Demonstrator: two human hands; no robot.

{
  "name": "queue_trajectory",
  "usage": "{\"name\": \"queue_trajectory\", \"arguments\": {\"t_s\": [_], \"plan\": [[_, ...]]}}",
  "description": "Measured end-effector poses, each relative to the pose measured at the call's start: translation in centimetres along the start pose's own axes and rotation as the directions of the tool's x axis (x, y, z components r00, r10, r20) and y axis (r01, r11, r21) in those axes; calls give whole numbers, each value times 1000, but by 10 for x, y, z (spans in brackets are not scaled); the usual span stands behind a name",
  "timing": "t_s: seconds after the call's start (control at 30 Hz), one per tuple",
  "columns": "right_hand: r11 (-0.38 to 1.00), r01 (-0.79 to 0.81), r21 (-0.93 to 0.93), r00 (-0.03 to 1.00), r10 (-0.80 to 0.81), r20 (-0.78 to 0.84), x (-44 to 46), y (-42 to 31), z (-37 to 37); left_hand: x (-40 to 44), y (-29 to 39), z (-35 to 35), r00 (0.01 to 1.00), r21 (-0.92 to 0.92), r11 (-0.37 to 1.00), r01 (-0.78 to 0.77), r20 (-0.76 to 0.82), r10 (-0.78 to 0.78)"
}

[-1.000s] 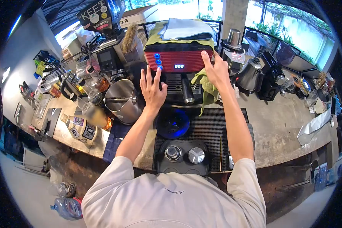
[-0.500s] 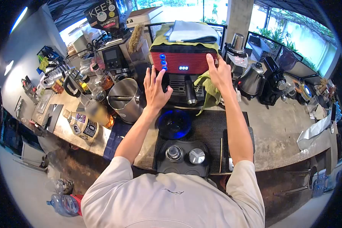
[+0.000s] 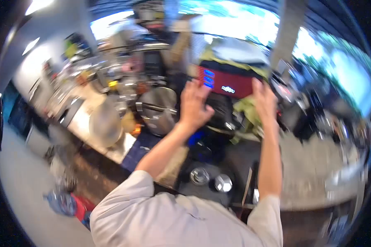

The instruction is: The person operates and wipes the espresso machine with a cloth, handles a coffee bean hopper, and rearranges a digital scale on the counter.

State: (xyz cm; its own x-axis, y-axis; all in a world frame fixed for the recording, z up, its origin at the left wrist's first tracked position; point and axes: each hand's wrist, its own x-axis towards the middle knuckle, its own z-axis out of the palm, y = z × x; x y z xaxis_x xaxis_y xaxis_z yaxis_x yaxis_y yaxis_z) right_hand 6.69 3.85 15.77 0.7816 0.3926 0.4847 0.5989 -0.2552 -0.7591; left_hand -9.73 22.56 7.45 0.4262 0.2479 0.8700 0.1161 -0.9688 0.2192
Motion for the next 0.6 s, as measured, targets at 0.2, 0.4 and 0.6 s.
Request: {"name": "queue_trajectory", "arguments": {"t_s": [0.2, 0.4, 0.6], "plan": [[989, 147, -10, 988, -147, -42, 14, 22, 15, -5, -4, -5, 997, -73, 994, 80, 20, -79], [992, 115, -43, 993, -116, -26, 15, 22, 9, -9, -7, 10, 999, -43, 998, 44, 25, -43], [997, 75, -34, 997, -76, -20, 11, 24, 10, -9, -2, 2, 992, -68, 992, 104, 84, -98]]}}
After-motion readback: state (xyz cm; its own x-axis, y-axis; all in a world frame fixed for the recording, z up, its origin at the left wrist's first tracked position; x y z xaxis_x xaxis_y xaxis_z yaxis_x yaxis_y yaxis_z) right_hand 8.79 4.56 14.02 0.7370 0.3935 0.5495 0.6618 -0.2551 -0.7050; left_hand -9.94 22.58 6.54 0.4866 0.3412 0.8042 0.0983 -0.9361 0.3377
